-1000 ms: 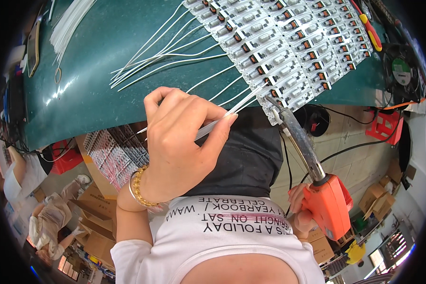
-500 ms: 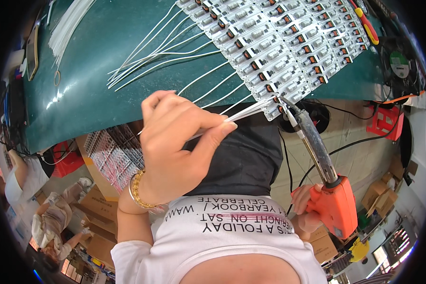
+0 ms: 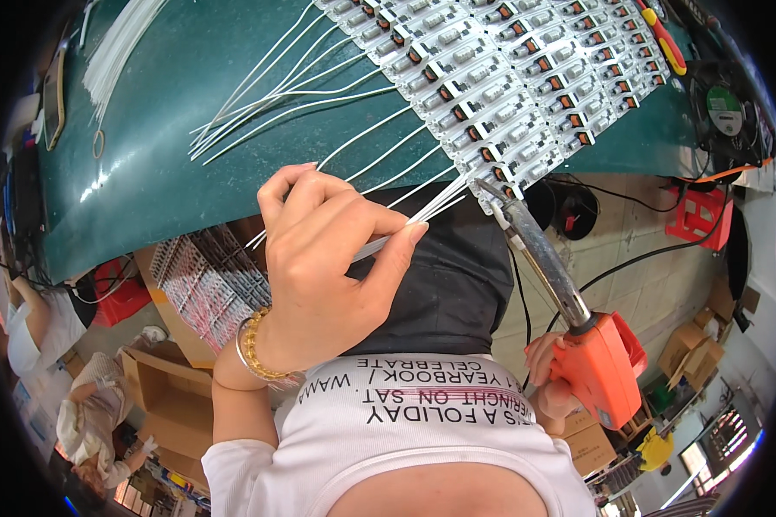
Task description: The person uses a soldering iron to attach red and white wires to a grid of electronic components on a circuit board. They repeatedly pick up individual wires, position them on the board, and apply the soldering iron to secure the connections.
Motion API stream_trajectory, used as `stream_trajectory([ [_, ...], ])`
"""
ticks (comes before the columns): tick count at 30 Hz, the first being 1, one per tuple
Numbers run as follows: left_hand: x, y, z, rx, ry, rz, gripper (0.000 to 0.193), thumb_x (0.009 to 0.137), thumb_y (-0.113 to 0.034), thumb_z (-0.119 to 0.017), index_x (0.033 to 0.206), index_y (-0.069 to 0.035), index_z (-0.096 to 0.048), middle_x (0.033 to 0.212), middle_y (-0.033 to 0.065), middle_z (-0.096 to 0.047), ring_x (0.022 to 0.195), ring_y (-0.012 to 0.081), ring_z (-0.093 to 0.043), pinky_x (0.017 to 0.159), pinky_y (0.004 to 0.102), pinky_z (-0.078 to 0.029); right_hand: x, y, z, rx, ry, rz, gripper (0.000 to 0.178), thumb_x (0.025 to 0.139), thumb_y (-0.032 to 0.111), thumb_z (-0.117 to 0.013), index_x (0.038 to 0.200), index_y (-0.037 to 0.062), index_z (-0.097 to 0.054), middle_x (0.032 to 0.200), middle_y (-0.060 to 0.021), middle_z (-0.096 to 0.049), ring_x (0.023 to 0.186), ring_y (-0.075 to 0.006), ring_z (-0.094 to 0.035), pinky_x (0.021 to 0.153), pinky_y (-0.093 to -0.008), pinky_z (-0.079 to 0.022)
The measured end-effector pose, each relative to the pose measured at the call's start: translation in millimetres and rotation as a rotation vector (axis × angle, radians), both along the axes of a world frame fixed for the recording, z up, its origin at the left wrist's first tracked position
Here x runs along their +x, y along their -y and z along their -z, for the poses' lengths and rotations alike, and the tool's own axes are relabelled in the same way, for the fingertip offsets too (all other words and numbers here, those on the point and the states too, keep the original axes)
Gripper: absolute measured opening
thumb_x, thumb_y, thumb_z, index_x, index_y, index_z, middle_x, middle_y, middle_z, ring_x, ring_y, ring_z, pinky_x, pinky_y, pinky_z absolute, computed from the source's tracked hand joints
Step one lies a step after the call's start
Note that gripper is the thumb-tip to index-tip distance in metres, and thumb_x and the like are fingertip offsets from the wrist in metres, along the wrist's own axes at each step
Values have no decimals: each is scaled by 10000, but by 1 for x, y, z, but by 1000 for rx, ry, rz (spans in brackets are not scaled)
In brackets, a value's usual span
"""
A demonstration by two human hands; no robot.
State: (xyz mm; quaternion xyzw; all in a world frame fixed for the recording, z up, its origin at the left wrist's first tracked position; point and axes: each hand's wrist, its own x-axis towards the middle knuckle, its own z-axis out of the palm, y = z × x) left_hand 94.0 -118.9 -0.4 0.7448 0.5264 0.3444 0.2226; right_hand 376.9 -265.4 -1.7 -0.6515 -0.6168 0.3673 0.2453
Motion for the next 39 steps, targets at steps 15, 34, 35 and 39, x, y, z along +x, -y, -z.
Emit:
stream_trajectory([
  [15,0,2,-1,-31,-21,3,135,711,-27,-789,754,-48,-663,710,37,-547,746,201,-533,969,445,-368,8,14,7,-28,-37,67,433,819,505,-610,773,77,-658,665,-43,-589,562,-260,-573,519,-342,-433],
  [34,2,3,-3,-46,-51,1,119,726,-56,-789,768,-65,-678,707,24,-570,770,200,-542,1006,449,-358,12,32,19,78,-230,199,924,755,713,-682,1168,-89,-481,545,38,-485,479,-111,-476,536,-282,-430],
  [35,4,4,-3,-41,-64,8,117,728,-61,-790,767,-68,-681,705,21,-574,771,200,-541,1012,452,-355,9,30,17,78,-285,207,920,756,711,-682,1165,-88,-481,545,39,-485,479,-110,-476,536,-281,-430],
  [39,10,5,-2,-39,-66,12,110,729,-70,-791,760,-74,-685,691,9,-580,772,199,-540,1028,465,-343,28,34,25,66,-239,8,833,766,693,-671,1084,-61,-518,560,28,-499,493,-128,-493,533,-287,-429],
])
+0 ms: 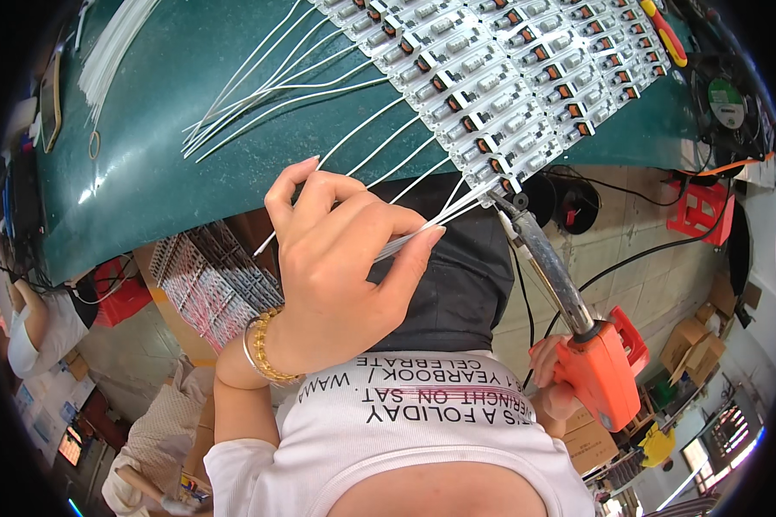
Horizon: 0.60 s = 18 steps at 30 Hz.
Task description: The person uses a soldering iron to attach red and white wires to a grid of electronic components on a circuit board. They repeatedly pick up individual wires, position them on the board, and apply the soldering iron to secure the connections.
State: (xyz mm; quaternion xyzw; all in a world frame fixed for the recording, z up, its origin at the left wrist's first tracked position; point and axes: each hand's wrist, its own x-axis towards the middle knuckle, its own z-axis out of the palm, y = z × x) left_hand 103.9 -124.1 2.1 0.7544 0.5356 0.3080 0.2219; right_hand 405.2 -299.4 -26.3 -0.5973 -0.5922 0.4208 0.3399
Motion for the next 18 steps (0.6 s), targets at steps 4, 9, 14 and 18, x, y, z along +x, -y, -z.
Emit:
stream_trajectory([
  [4,4,1,3,18,4,-3,110,726,-67,-792,756,-73,-686,678,4,-579,766,198,-539,1033,472,-337,-25,-12,-21,-114,224,147,512,801,580,-636,751,70,-656,652,-49,-580,570,-237,-572,520,-342,-418],
  [9,3,0,5,49,1,-5,123,700,-74,-802,729,-83,-683,665,9,-600,763,216,-555,982,478,-344,-27,-9,-15,-93,122,223,446,795,508,-637,751,66,-677,686,-68,-592,599,-252,-588,541,-348,-438],
  [14,2,2,3,30,-9,-15,111,725,-62,-791,750,-71,-683,672,6,-577,759,202,-538,1030,475,-338,-20,-1,-10,-49,179,194,587,758,664,-665,674,92,-567,583,-4,-504,512,-175,-511,530,-314,-427],
  [18,3,2,5,36,-6,-13,112,723,-62,-791,749,-70,-683,670,8,-577,758,203,-538,1030,474,-339,-21,-5,-10,-26,119,172,669,739,751,-668,631,110,-509,519,29,-463,458,-133,-474,514,-292,-416],
])
